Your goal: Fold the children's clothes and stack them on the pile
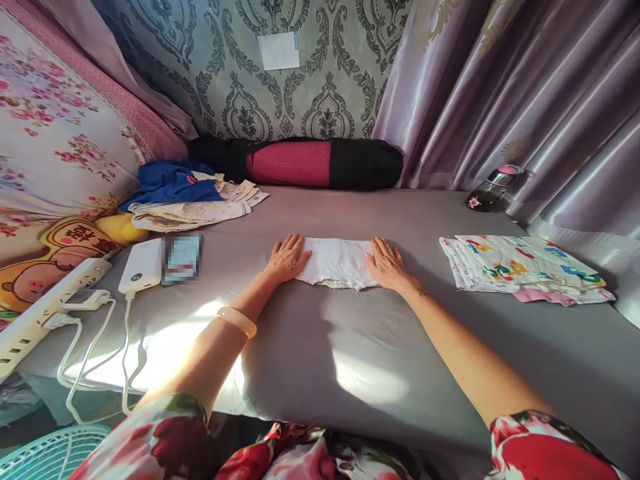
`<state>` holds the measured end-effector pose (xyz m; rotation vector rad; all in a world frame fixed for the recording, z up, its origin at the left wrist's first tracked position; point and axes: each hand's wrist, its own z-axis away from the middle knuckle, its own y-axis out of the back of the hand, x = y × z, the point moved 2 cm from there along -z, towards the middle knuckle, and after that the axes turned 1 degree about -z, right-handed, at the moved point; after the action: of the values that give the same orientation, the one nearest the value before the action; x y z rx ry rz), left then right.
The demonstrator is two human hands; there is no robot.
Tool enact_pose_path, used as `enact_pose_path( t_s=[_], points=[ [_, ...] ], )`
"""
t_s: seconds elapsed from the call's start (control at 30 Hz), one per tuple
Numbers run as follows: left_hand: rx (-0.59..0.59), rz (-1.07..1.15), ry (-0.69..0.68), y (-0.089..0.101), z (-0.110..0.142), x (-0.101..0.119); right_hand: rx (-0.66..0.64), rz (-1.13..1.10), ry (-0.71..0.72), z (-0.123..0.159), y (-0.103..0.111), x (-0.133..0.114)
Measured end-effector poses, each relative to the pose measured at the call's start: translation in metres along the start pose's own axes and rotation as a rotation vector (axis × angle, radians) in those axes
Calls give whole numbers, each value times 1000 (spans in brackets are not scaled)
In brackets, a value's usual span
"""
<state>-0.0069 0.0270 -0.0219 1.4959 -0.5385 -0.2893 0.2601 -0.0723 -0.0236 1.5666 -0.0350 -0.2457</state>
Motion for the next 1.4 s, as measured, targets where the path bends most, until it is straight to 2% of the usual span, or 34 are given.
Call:
enact_pose_path(
  t_s=[0.27,0.43,0.53,0.63,0.87,1.1,1.4],
  points=[
    [83,95,0,1,3,-2,-1,-16,8,0,2,-1],
    [237,148,0,3,10,-3,1,23,13,-2,9,-9],
    [305,81,-82,4,16,2,42,27,76,-2,12,-21],
    [305,26,-166,5,20,8,36,7,106,-2,9,-30],
    [246,36,-143,2,17,5,15,14,101,-2,0,-30],
    [254,53,-140,3,17,5,6,29,98,0,6,-34],
    [287,109,-136,4,16,1,54,-72,222,-5,11,-80]
  ],
)
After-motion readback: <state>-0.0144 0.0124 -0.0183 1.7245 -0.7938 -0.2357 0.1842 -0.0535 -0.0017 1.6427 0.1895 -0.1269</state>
